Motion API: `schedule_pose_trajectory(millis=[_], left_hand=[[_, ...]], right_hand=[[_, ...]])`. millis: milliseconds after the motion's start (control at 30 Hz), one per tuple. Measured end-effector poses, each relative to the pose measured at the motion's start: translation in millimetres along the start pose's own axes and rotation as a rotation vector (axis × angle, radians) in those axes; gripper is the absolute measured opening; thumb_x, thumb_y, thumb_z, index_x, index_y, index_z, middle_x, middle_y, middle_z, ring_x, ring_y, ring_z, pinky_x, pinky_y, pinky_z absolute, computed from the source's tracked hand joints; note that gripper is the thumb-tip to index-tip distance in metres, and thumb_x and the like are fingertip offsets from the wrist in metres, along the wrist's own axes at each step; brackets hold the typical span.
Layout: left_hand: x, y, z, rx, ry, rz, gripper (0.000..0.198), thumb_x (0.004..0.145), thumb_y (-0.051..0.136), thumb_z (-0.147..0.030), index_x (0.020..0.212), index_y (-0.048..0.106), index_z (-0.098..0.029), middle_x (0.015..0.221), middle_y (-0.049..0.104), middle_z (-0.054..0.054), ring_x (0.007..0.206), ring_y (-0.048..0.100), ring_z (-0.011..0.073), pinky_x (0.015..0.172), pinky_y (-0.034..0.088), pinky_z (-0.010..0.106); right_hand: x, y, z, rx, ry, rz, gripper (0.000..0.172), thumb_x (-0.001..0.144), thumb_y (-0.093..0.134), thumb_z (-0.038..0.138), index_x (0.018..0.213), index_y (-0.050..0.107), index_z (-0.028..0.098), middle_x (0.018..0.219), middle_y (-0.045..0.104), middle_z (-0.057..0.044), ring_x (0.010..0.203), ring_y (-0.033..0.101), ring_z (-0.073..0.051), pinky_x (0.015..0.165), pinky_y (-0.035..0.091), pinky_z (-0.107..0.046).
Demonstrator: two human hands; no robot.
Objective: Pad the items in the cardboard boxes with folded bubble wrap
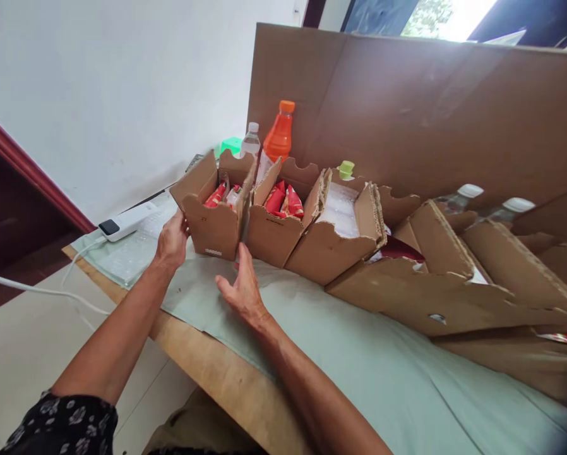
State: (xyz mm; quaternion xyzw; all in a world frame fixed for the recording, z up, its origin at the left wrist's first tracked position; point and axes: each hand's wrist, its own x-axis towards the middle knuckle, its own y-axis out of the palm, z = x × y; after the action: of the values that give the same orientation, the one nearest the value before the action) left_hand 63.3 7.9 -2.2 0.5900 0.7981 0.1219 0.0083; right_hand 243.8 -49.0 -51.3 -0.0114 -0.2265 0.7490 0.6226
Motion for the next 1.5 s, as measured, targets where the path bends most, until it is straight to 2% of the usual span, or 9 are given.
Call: schedule_pose_trajectory(millis=[100, 233, 467, 600, 933, 1167, 1267, 1400, 1500], left_hand=[[-10, -2.5, 10, -0.012, 0.036, 0.036, 0.055, 0.095, 0.048, -0.063, 0.123, 0.067, -0.020, 0.134, 0.069, 0.010, 0.128, 0.061, 0.0287, 0.100, 0.053, 0.041], [-18, -7.9, 30, 0.044, 0.084, 0.076, 0.066, 0.065, 0.077, -0.029, 0.129, 0.063, -0.020, 0.131, 0.070, 0.007, 0.127, 0.060, 0.0293, 0.101, 0.051, 0.039], [39, -5.9, 36, 0.079, 0.095, 0.168, 0.068, 0.049, 0.062, -0.018, 0.117, 0.065, -0.018, 0.113, 0.074, 0.004, 0.115, 0.064, 0.0286, 0.098, 0.052, 0.038], [52, 0.0, 45, 0.087, 0.076, 0.223, 0.073, 0.049, 0.060, -0.018, 0.122, 0.065, -0.018, 0.115, 0.075, 0.004, 0.115, 0.064, 0.0285, 0.099, 0.051, 0.038], [46, -2.9, 54, 0.141, 0.058, 0.261, 0.071, 0.052, 0.056, -0.017, 0.121, 0.067, -0.016, 0.110, 0.078, 0.006, 0.110, 0.069, 0.0288, 0.101, 0.054, 0.042], [48, -5.1, 63, 0.264, 0.085, 0.187, 0.063, 0.053, 0.054, -0.021, 0.115, 0.066, -0.014, 0.107, 0.076, 0.009, 0.110, 0.069, 0.0297, 0.103, 0.053, 0.044], [47, -4.3, 66, 0.356, 0.096, 0.131, 0.070, 0.056, 0.054, -0.021, 0.125, 0.058, -0.014, 0.112, 0.075, 0.010, 0.113, 0.068, 0.0298, 0.105, 0.052, 0.045], [27, -1.9, 66, 0.528, 0.108, 0.073, 0.084, 0.064, 0.057, -0.024, 0.145, 0.039, -0.016, 0.132, 0.067, 0.016, 0.126, 0.063, 0.0323, 0.111, 0.048, 0.051], [-11, -5.6, 62, 0.708, 0.139, 0.062, 0.083, 0.067, 0.062, -0.028, 0.146, 0.039, -0.014, 0.146, 0.056, 0.021, 0.140, 0.051, 0.0408, 0.119, 0.037, 0.061]], right_hand=[[-10, -4, -21, -0.010, 0.018, -0.017, 0.083, 0.082, 0.059, 0.022, 0.159, 0.032, 0.013, 0.166, 0.035, -0.023, 0.153, 0.037, -0.035, 0.116, 0.046, -0.056], [-23, -14, -34, -0.001, 0.011, -0.044, 0.074, 0.084, 0.057, 0.023, 0.156, 0.042, 0.021, 0.162, 0.045, -0.017, 0.146, 0.049, -0.030, 0.113, 0.051, -0.051], [-23, -10, -36, 0.015, -0.020, -0.102, 0.063, 0.084, 0.055, 0.021, 0.146, 0.053, 0.018, 0.151, 0.056, -0.017, 0.140, 0.055, -0.029, 0.109, 0.055, -0.047], [-24, -8, -38, 0.011, -0.029, -0.123, 0.061, 0.082, 0.055, 0.019, 0.143, 0.055, 0.017, 0.149, 0.058, -0.017, 0.139, 0.055, -0.028, 0.111, 0.054, -0.046], [-24, -9, -39, -0.054, -0.034, -0.095, 0.060, 0.083, 0.055, 0.020, 0.143, 0.054, 0.019, 0.149, 0.058, -0.016, 0.140, 0.054, -0.028, 0.113, 0.052, -0.048], [-19, -9, -37, -0.203, -0.028, -0.018, 0.065, 0.087, 0.051, 0.015, 0.151, 0.046, 0.019, 0.156, 0.051, -0.016, 0.143, 0.051, -0.026, 0.114, 0.050, -0.046], [-20, -8, -25, -0.322, -0.067, 0.088, 0.058, 0.087, 0.056, 0.015, 0.144, 0.055, 0.019, 0.156, 0.052, -0.015, 0.145, 0.048, -0.027, 0.121, 0.041, -0.050], [-36, -3, -4, -0.478, -0.163, 0.258, 0.039, 0.093, 0.061, 0.019, 0.131, 0.066, 0.016, 0.153, 0.057, -0.015, 0.147, 0.045, -0.030, 0.124, 0.034, -0.052], [-64, 0, 12, -0.544, -0.224, 0.332, 0.040, 0.097, 0.061, 0.023, 0.136, 0.063, 0.013, 0.155, 0.055, -0.017, 0.149, 0.043, -0.030, 0.126, 0.030, -0.051]])
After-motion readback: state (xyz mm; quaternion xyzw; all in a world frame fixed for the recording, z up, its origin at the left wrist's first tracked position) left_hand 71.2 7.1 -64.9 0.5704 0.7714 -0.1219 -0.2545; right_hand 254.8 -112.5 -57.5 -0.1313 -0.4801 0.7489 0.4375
